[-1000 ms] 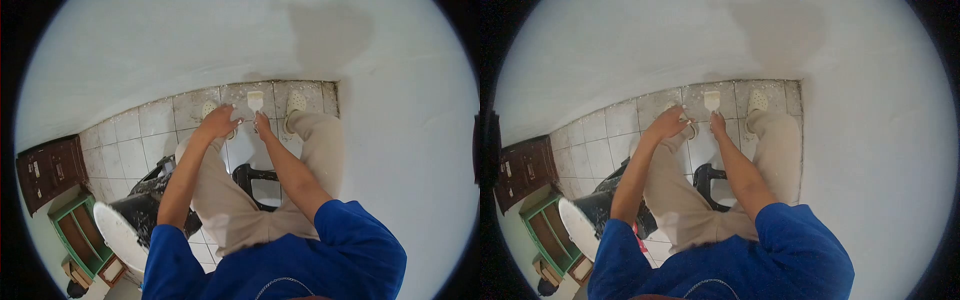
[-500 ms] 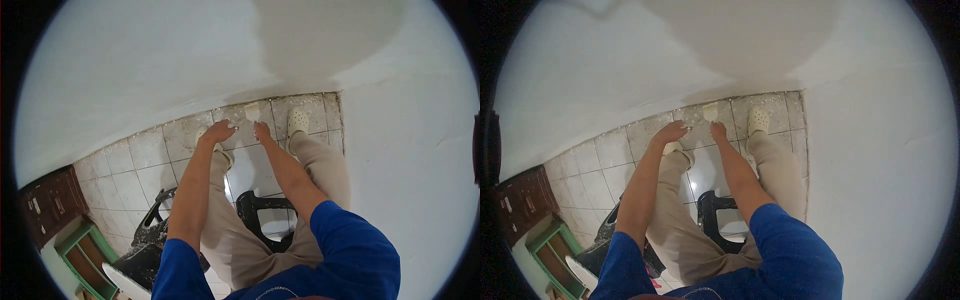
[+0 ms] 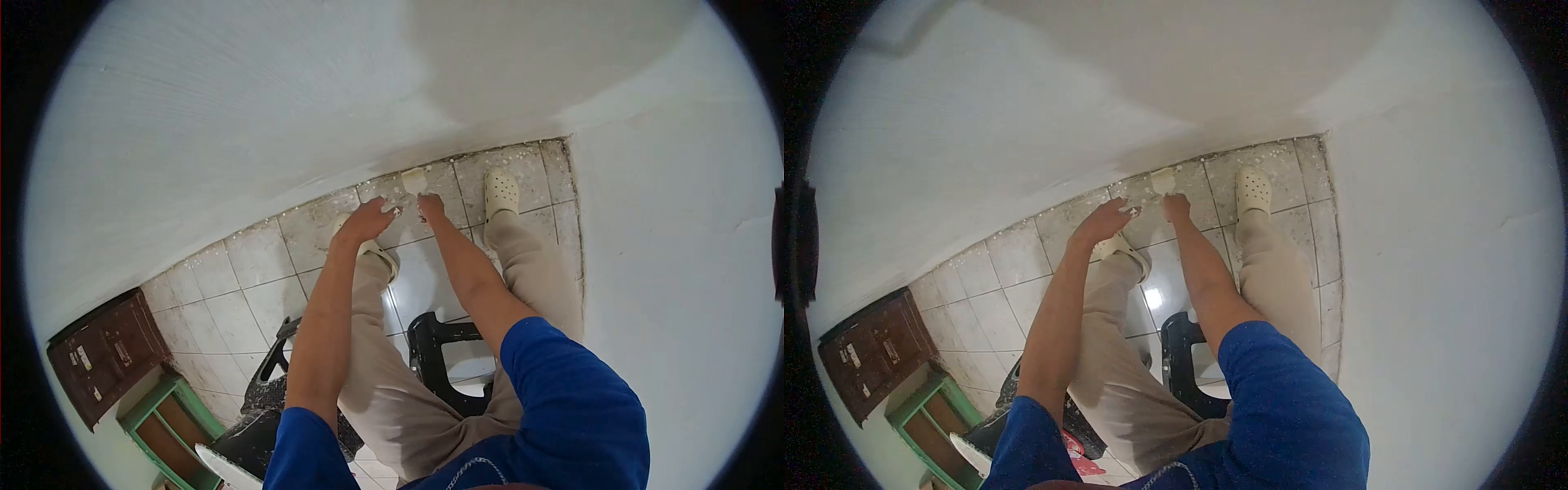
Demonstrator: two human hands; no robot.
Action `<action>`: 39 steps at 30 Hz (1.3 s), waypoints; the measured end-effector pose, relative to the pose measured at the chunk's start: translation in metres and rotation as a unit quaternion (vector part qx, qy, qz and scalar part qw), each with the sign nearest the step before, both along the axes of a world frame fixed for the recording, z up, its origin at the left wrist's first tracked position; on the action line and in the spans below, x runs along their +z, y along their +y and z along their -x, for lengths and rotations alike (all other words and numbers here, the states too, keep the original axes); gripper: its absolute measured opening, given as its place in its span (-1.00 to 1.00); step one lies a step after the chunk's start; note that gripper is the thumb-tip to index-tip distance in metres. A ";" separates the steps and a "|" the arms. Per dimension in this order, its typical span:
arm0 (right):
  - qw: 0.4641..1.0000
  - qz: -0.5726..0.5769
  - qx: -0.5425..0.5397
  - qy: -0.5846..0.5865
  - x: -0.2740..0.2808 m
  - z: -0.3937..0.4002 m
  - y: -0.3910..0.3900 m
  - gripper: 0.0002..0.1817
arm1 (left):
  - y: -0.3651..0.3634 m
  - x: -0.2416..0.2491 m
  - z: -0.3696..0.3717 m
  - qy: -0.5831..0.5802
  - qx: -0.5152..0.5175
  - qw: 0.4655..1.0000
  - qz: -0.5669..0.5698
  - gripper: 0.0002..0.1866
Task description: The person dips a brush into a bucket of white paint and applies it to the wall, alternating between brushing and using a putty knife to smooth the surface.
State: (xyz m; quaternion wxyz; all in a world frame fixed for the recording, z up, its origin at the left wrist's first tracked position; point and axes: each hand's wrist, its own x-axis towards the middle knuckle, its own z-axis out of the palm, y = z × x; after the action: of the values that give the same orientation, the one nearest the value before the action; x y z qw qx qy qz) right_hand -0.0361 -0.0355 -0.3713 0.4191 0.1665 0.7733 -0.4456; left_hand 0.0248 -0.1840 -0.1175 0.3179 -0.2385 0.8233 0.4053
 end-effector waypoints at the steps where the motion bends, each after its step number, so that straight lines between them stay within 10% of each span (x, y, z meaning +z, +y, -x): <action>1: 1.000 0.006 -0.017 -0.003 -0.016 0.000 0.001 -0.70 | 0.002 0.002 0.001 -0.001 -0.002 1.000 0.001 -0.33; 18: 0.981 0.128 -0.145 -0.002 0.013 -0.002 0.010 -0.77 | 0.003 -0.007 0.010 -0.047 -0.014 0.999 -0.018 -0.31; 28: 0.990 0.079 0.013 0.118 -0.080 0.016 0.016 -0.77 | 0.004 -0.017 0.001 0.028 -0.050 0.997 0.051 -0.31; 39: 0.940 0.268 -0.195 -0.080 0.059 0.006 0.003 -0.80 | -0.014 -0.026 -0.006 0.031 -0.004 0.999 0.022 -0.38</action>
State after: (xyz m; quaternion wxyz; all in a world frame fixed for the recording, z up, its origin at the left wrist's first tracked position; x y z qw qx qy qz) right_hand -0.0418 -0.0329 -0.3119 0.4136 0.2308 0.5418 -0.6944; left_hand 0.0304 -0.1980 -0.1434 0.2886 -0.2292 0.8423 0.3933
